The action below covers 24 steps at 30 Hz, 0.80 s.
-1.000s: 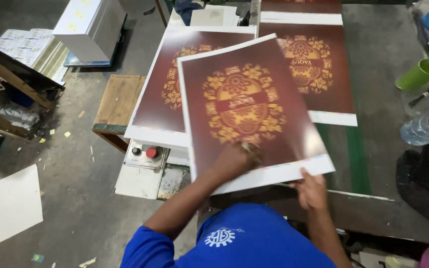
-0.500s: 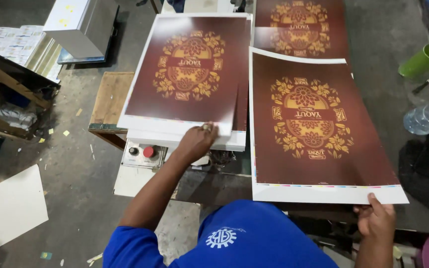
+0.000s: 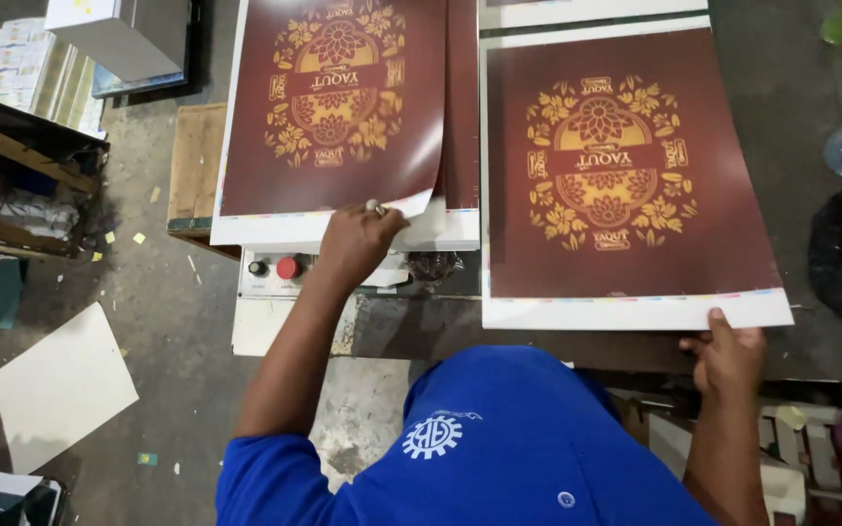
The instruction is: The person repeatedly picks up large printed sheets with a maroon and gold design from a stack on a machine, aligns them, and places them back down. The person handles the sheets by hand, moving them between the machine's output area and a nearby surface.
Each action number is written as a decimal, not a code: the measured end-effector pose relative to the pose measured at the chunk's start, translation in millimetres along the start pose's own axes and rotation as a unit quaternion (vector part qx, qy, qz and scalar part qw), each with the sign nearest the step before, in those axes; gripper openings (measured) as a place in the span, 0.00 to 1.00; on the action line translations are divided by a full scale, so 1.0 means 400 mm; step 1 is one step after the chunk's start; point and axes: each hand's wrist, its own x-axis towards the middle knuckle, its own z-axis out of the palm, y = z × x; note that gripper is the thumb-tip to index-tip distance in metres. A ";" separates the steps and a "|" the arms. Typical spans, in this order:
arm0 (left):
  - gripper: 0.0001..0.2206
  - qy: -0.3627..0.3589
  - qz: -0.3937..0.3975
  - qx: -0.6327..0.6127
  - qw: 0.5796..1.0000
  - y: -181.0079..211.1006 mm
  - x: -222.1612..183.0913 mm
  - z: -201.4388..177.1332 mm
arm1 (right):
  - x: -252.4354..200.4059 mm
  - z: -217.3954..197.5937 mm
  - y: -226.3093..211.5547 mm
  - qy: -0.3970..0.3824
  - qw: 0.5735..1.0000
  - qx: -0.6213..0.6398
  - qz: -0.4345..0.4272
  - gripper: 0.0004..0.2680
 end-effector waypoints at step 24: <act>0.13 0.042 0.031 -0.202 0.978 0.434 0.054 0.095 | 0.026 0.298 0.288 -0.541 0.823 0.103 0.138 0.21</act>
